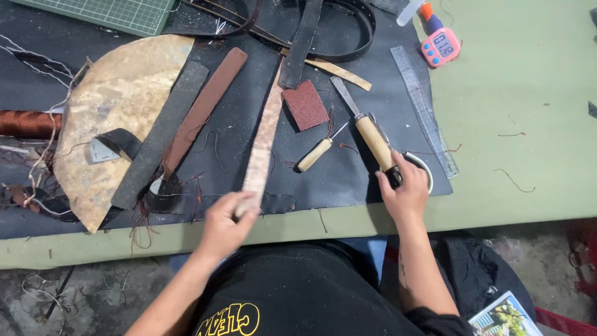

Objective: Sanding and burnishing the edges of a leather strip using a wooden edge slicker to create a smooth finish.

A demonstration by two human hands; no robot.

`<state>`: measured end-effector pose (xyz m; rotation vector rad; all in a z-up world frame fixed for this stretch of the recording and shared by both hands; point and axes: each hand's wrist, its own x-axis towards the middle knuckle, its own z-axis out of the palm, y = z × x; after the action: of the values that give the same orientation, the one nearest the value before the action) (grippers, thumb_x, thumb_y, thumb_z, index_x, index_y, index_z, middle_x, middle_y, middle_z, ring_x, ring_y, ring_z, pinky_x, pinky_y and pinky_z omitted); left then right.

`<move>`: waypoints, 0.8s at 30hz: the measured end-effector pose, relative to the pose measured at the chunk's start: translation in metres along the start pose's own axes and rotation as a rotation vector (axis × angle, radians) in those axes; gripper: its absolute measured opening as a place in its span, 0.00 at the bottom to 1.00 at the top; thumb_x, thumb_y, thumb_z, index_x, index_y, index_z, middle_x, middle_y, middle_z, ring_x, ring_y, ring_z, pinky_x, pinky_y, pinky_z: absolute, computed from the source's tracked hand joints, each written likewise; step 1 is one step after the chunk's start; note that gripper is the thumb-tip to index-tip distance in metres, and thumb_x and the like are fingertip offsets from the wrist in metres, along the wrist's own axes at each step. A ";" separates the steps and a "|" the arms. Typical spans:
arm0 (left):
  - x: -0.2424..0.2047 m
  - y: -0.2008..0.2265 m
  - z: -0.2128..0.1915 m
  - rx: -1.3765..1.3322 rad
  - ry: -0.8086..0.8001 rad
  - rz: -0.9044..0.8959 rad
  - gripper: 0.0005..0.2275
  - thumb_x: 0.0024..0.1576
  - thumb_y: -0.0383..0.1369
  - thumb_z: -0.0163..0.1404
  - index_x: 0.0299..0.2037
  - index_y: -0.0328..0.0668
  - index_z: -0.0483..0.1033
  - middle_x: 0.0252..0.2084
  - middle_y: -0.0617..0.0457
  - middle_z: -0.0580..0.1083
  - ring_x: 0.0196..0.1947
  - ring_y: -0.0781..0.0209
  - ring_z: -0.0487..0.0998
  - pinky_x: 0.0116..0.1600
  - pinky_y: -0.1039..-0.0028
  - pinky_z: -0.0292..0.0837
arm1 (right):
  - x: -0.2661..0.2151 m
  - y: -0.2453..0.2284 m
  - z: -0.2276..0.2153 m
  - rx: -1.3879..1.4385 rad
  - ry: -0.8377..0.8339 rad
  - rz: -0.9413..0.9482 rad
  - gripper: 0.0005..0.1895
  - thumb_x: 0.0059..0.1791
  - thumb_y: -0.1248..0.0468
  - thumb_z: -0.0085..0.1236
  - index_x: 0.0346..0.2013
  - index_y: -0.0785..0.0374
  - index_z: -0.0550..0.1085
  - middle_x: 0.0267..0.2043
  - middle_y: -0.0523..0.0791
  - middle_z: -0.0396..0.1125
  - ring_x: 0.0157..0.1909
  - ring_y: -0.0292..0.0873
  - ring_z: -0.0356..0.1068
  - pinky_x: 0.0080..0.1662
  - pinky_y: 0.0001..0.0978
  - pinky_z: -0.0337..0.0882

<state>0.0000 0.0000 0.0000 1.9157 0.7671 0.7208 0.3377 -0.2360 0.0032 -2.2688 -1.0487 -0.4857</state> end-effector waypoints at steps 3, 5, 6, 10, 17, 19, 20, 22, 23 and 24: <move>-0.018 0.033 0.005 -0.071 -0.253 -0.046 0.17 0.48 0.28 0.63 0.49 0.41 0.83 0.42 0.45 0.81 0.28 0.54 0.85 0.29 0.71 0.83 | 0.019 -0.010 0.002 -0.016 -0.079 0.050 0.33 0.41 0.59 0.77 0.61 0.55 0.78 0.46 0.48 0.74 0.48 0.54 0.74 0.51 0.49 0.72; -0.020 0.040 0.009 0.065 -0.314 0.078 0.18 0.50 0.30 0.61 0.52 0.42 0.81 0.43 0.47 0.80 0.28 0.55 0.85 0.29 0.69 0.82 | 0.026 -0.016 0.009 0.141 -0.030 0.087 0.30 0.42 0.59 0.77 0.58 0.54 0.79 0.44 0.48 0.74 0.47 0.54 0.74 0.49 0.47 0.73; -0.021 0.042 0.010 0.203 -0.379 0.200 0.19 0.52 0.33 0.59 0.55 0.43 0.79 0.44 0.49 0.79 0.28 0.56 0.84 0.28 0.67 0.81 | 0.029 -0.019 0.013 0.297 0.016 0.131 0.27 0.43 0.59 0.76 0.56 0.53 0.79 0.43 0.48 0.74 0.46 0.53 0.75 0.47 0.46 0.73; -0.013 0.030 0.021 0.507 -0.246 0.573 0.22 0.50 0.42 0.60 0.56 0.49 0.76 0.45 0.50 0.71 0.39 0.49 0.79 0.36 0.65 0.80 | 0.044 -0.049 -0.021 0.501 0.197 0.092 0.24 0.43 0.64 0.74 0.54 0.61 0.80 0.43 0.50 0.72 0.44 0.51 0.73 0.47 0.44 0.74; 0.031 0.069 0.028 0.684 -0.559 0.382 0.40 0.49 0.52 0.62 0.68 0.36 0.63 0.72 0.30 0.56 0.74 0.33 0.53 0.71 0.42 0.47 | 0.070 -0.109 -0.035 0.625 -0.053 -0.228 0.14 0.46 0.66 0.72 0.44 0.61 0.79 0.51 0.54 0.73 0.58 0.56 0.73 0.59 0.46 0.72; 0.050 0.079 0.025 0.736 -0.661 0.284 0.47 0.47 0.57 0.63 0.70 0.34 0.58 0.74 0.29 0.53 0.76 0.34 0.50 0.73 0.42 0.42 | 0.056 -0.118 -0.030 0.576 -0.136 -0.161 0.16 0.44 0.68 0.72 0.46 0.59 0.80 0.53 0.54 0.75 0.57 0.58 0.75 0.58 0.48 0.75; 0.058 0.079 0.026 0.731 -0.687 0.250 0.49 0.45 0.60 0.62 0.71 0.33 0.58 0.75 0.30 0.53 0.76 0.35 0.50 0.73 0.42 0.41 | 0.046 -0.122 -0.023 0.676 -0.116 -0.141 0.16 0.42 0.68 0.73 0.43 0.61 0.81 0.51 0.55 0.76 0.58 0.57 0.75 0.58 0.44 0.74; 0.068 0.065 0.035 0.725 -0.707 0.217 0.52 0.43 0.63 0.61 0.71 0.33 0.58 0.75 0.31 0.54 0.76 0.35 0.50 0.74 0.42 0.39 | 0.033 -0.135 -0.013 0.775 -0.093 -0.125 0.15 0.39 0.69 0.75 0.40 0.63 0.82 0.49 0.57 0.77 0.58 0.55 0.75 0.59 0.41 0.73; 0.067 0.049 0.044 0.765 -0.657 0.274 0.53 0.42 0.67 0.58 0.71 0.34 0.57 0.75 0.33 0.54 0.76 0.38 0.51 0.74 0.42 0.42 | 0.028 -0.147 -0.009 0.745 -0.080 -0.183 0.15 0.40 0.65 0.75 0.40 0.61 0.82 0.50 0.56 0.77 0.56 0.57 0.76 0.55 0.42 0.76; 0.066 0.033 0.053 0.805 -0.607 0.331 0.55 0.41 0.70 0.56 0.72 0.34 0.56 0.74 0.35 0.55 0.75 0.40 0.53 0.73 0.42 0.45 | 0.022 -0.159 -0.004 0.714 -0.067 -0.241 0.16 0.41 0.61 0.75 0.41 0.60 0.82 0.50 0.56 0.77 0.53 0.59 0.77 0.50 0.44 0.78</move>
<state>0.0882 0.0094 0.0195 2.8332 0.3618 -0.0567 0.2276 -0.1438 0.0753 -1.5456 -1.2847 -0.0925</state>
